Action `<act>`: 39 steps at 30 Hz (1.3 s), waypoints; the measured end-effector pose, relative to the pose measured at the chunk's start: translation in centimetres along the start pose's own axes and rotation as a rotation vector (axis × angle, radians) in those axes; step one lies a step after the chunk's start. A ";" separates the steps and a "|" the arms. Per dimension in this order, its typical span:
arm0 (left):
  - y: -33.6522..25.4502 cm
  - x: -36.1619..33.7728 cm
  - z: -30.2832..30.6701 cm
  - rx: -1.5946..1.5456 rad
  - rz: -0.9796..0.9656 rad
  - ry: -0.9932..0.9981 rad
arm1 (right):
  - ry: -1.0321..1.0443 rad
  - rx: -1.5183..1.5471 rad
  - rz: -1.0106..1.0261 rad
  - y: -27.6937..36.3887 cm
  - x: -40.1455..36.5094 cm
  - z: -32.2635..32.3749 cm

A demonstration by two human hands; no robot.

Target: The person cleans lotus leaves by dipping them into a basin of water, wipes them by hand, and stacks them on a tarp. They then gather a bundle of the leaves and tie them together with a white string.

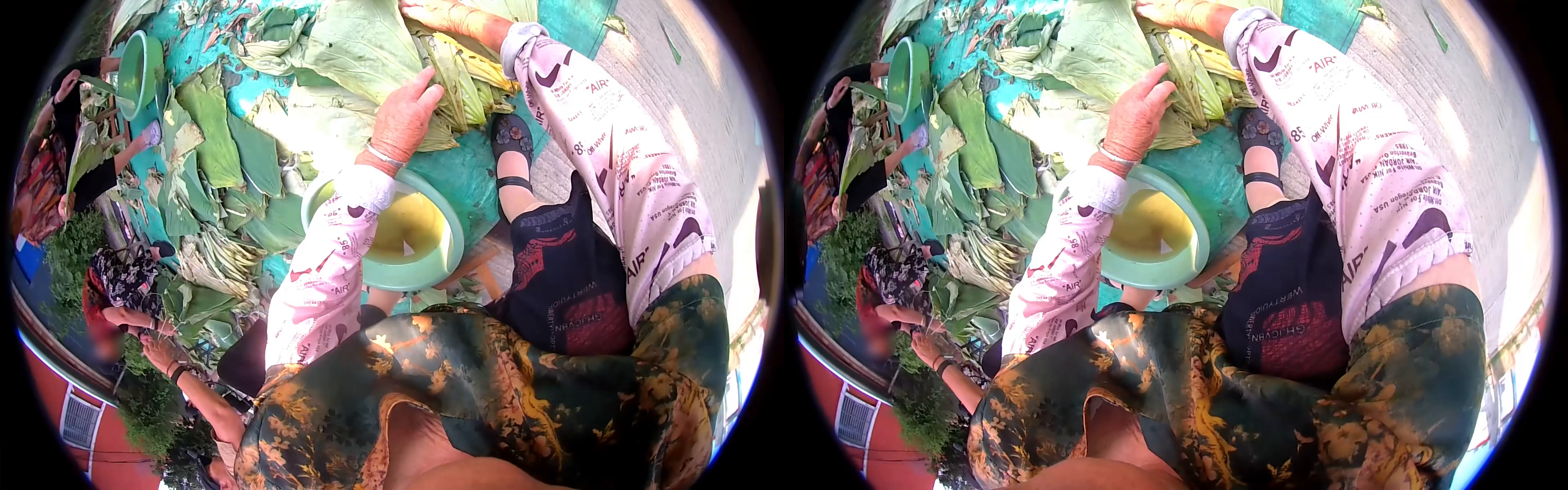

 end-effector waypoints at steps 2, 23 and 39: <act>0.0 -0.3 -0.2 -0.011 0.025 -0.020 | -0.008 -0.219 0.268 2.5 0.4 1.8; -1.8 -2.5 -1.6 0.157 0.183 -0.131 | -0.061 0.091 -0.548 0.6 1.8 2.0; -1.6 -2.2 -1.7 -0.032 0.269 0.048 | -0.460 0.112 -0.955 -1.2 1.7 3.1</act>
Point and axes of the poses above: each hand's wrist, its own x-axis towards the middle knuckle, its own z-axis out of the back of the hand, y = z × x, the point moved 2 cm from there along x, towards the middle knuckle, and after that the axes turned 11 degrees about z, right-handed, at the moved point
